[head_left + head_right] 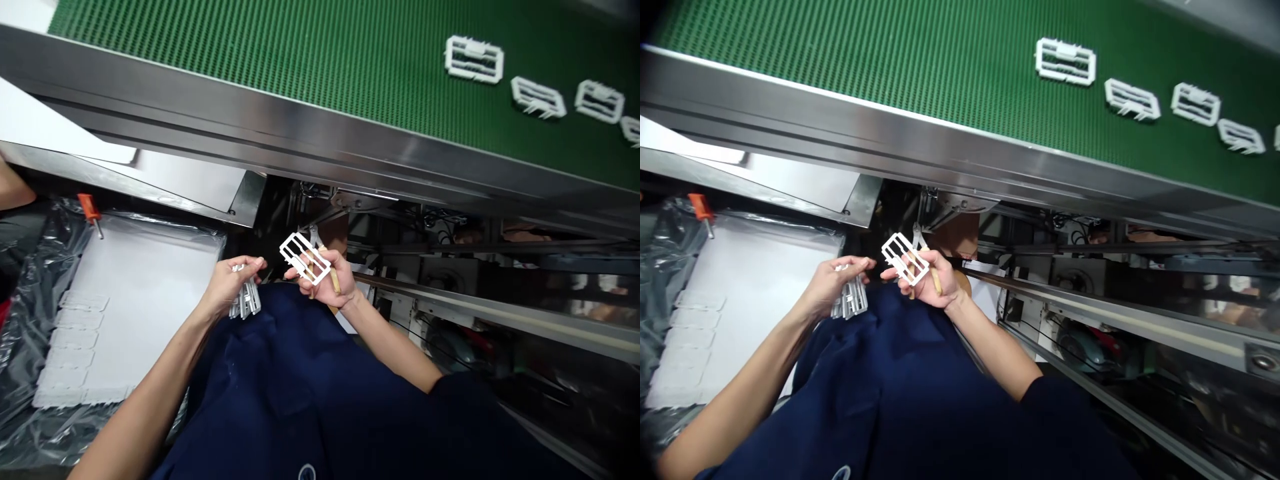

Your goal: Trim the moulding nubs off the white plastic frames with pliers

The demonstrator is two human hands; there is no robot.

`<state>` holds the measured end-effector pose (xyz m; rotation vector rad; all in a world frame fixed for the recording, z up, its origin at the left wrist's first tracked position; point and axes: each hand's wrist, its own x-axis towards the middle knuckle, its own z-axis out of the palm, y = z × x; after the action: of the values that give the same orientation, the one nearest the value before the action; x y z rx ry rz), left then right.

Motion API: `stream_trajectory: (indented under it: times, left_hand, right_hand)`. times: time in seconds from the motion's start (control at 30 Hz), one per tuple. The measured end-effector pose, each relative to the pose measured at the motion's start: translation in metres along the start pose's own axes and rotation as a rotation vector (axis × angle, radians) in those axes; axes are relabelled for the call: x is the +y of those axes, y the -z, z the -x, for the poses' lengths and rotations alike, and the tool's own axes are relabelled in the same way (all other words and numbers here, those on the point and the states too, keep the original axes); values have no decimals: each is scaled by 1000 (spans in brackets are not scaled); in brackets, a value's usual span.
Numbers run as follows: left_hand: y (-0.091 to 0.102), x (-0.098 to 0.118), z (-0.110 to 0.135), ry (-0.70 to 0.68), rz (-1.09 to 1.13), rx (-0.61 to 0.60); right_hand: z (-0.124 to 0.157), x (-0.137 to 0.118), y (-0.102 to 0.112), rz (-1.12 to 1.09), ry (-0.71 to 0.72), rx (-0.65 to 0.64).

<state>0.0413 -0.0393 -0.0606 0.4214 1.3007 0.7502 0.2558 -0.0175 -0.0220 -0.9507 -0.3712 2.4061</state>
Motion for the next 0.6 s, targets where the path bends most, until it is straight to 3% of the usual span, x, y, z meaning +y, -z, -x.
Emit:
stream_trajectory:
  times: [0.13,0.3,0.6]
  left_hand:
    - [0,-7,-6,44,1,17]
    - [-2,5,-1,22,237,-133]
    - [2,5,4,-10,467,-323]
  right_hand:
    - [-2,7,6,-157,-1,-67]
    - [-2,12,6,-218,4,-93]
    - [3,13,-7,-10,125,-59]
